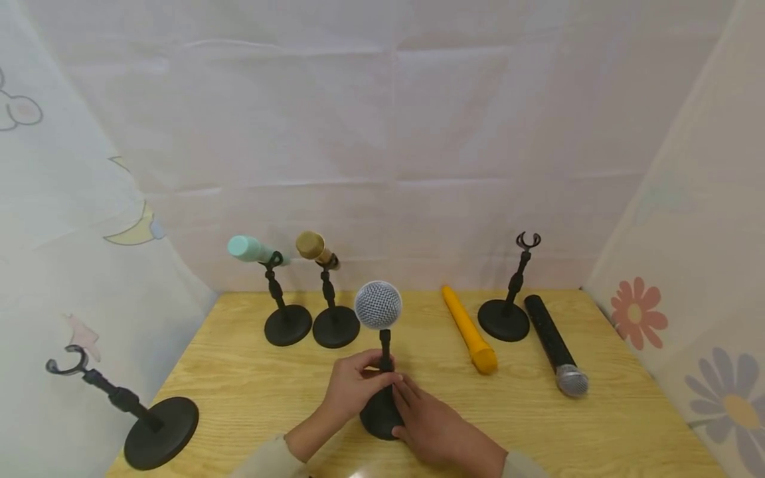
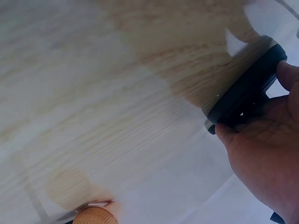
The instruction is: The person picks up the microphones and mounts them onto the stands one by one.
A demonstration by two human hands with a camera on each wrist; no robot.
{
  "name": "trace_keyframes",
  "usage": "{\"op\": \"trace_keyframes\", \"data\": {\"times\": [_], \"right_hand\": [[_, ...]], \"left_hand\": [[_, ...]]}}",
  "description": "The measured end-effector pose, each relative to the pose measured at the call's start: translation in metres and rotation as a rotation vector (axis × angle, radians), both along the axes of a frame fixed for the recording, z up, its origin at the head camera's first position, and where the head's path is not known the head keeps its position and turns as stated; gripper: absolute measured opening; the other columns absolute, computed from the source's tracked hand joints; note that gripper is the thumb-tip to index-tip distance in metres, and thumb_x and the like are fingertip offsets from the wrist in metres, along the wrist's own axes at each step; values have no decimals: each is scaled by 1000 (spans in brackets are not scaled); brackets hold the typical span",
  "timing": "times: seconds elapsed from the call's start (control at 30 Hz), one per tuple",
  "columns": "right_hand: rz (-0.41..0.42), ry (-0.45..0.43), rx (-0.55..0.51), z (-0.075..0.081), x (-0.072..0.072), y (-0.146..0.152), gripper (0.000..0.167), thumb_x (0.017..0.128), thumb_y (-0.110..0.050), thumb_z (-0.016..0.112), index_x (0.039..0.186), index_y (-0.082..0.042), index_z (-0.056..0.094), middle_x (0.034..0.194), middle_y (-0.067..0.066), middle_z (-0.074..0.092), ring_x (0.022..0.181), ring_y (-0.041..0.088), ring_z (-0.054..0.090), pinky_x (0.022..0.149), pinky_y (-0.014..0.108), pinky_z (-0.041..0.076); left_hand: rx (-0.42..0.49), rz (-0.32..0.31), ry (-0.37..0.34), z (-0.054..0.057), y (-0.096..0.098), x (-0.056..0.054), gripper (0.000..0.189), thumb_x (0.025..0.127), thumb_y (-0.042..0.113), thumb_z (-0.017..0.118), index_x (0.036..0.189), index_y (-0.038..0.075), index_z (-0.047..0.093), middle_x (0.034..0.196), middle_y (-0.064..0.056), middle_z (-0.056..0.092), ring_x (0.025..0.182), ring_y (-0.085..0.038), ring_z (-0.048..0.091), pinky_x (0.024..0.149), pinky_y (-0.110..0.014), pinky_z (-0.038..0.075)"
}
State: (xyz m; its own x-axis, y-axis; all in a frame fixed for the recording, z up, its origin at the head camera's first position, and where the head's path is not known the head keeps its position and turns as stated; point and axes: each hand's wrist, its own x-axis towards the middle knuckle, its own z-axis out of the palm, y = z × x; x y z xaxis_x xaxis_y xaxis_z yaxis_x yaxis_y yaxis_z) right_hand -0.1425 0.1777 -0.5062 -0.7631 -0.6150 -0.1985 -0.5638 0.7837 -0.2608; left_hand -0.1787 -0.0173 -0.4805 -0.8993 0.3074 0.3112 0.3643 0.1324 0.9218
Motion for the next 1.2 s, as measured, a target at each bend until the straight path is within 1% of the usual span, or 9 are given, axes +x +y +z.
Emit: {"op": "trace_keyframes", "data": {"times": [0.2,0.33,0.53,0.7,0.83,0.93,1.1,1.13,1.2], "right_hand": [[-1,1,-25,2,0,0,71,106,-48,46,155,2,36,164,20,26,150,36,31,115,53,37],[1,5,-32,3,1,0,71,106,-47,47,155,3,35,164,21,26,150,37,30,115,53,36],[1,0,-43,4,3,0,71,106,-47,48,155,4,36,164,21,26,150,36,30,115,52,37],[-2,-7,-49,4,2,1,71,105,-47,49,155,3,36,164,20,27,150,35,31,115,51,37],[4,-14,-54,5,1,2,72,106,-48,48,155,3,36,165,20,25,151,35,29,115,51,37],[11,-4,-53,5,0,3,71,105,-47,49,155,2,36,165,20,24,151,36,29,114,51,38],[17,1,-60,4,-2,3,71,105,-46,50,156,1,35,166,20,22,150,35,30,113,51,39],[15,-4,-68,4,-2,3,71,105,-46,51,157,0,34,166,20,21,150,35,30,113,52,39],[15,-4,-68,2,-2,3,71,105,-47,50,157,-1,33,166,20,20,149,35,32,113,51,40]], "left_hand": [[0,42,41,-1,2,-1,31,85,28,84,110,12,74,105,-3,73,96,-12,70,78,-21,59],[5,52,28,0,3,1,31,85,27,84,109,12,74,106,-4,72,96,-14,70,78,-20,59],[11,44,3,2,4,2,24,84,21,85,105,13,74,102,-3,73,96,-15,71,79,-19,58],[-7,18,53,-1,2,0,21,86,20,83,104,13,74,99,-3,74,93,-14,71,81,-22,59],[-53,-83,115,-2,-4,-5,17,93,24,76,108,16,74,101,-3,76,97,-11,72,86,-26,58],[-115,-219,129,0,-11,-10,22,100,26,65,117,14,71,110,-6,76,106,-9,69,93,-27,56],[-164,-444,58,4,-20,-21,34,107,23,53,137,6,57,133,-12,65,124,-15,60,105,-31,49],[-161,-451,33,4,-20,-21,37,107,23,55,140,7,54,135,-11,63,126,-17,59,106,-31,48],[-132,-404,-18,2,-19,-18,41,104,24,61,141,12,51,133,-8,62,123,-19,60,106,-31,48]]}}
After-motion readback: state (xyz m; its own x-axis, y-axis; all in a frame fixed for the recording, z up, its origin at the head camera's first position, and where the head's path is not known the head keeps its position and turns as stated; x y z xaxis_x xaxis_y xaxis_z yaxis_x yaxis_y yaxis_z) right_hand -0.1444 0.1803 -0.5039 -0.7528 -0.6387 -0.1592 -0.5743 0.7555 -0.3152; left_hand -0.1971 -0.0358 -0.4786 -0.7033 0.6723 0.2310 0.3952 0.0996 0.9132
